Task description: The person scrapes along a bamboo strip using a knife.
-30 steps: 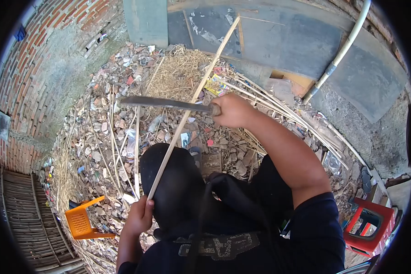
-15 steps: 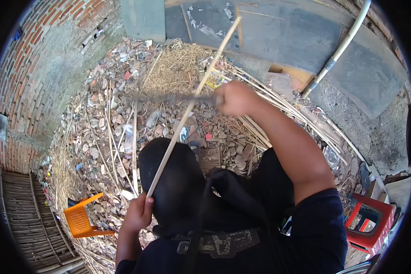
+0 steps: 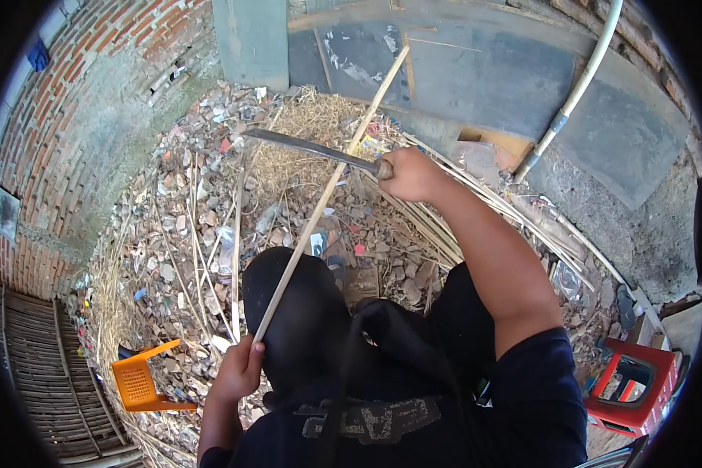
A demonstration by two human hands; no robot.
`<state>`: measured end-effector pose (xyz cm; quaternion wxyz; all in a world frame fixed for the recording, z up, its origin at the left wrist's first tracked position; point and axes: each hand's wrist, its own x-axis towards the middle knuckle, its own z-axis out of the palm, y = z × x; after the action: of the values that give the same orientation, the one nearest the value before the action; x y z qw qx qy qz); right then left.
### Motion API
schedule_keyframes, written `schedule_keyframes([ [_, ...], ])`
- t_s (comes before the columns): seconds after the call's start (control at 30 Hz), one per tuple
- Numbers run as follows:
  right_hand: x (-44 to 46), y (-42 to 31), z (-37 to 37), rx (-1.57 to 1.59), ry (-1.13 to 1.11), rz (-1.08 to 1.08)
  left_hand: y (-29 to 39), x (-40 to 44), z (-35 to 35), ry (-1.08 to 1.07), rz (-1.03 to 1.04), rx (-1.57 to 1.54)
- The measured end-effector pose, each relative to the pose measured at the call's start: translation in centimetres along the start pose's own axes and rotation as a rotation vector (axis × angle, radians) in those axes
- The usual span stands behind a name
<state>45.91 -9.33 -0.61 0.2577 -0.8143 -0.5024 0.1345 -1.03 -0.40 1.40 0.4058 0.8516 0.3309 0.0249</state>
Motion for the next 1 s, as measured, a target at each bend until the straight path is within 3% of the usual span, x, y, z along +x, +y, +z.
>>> schedule_keyframes([
  [0.07, -1.2, -0.4, -0.9, 0.107, 0.021, -0.019, -0.5, -0.2, 0.0, 0.016, -0.003, 0.013],
  [0.27, -2.9, -1.0, -2.5, -0.215, 0.100, -0.081, -0.5, -0.8, 0.0, 0.053, 0.039, 0.151],
  [0.4, -3.1, -1.3, -2.7, -0.277, 0.136, -0.143, -0.1, -1.0, 1.0, 0.189, 0.013, 0.297],
  [0.5, -3.2, -1.9, -3.3, -0.323, 0.074, -0.160, -1.5, -1.2, 1.4, 0.229, 0.110, 0.444],
  [0.6, -2.5, -1.0, -2.7, -0.246, 0.008, -0.071, -2.0, -1.6, 1.3, 0.216, 0.093, 0.391],
  [0.77, -2.4, -0.8, -2.2, -0.197, 0.039, -0.111, -0.9, -1.0, 0.3, 0.105, -0.021, 0.209],
  [0.87, -2.6, -1.0, -2.0, -0.248, 0.010, -0.165, 0.2, -0.3, 0.0, 0.054, -0.057, -0.133],
  [0.9, -2.6, -1.0, -1.9, -0.259, 0.001, -0.191, 0.9, -0.2, 0.0, 0.054, -0.196, -0.292],
  [1.0, -2.7, -1.5, -2.2, -0.314, -0.057, -0.186, 0.0, 0.0, 0.0, 0.060, -0.148, -0.393],
])
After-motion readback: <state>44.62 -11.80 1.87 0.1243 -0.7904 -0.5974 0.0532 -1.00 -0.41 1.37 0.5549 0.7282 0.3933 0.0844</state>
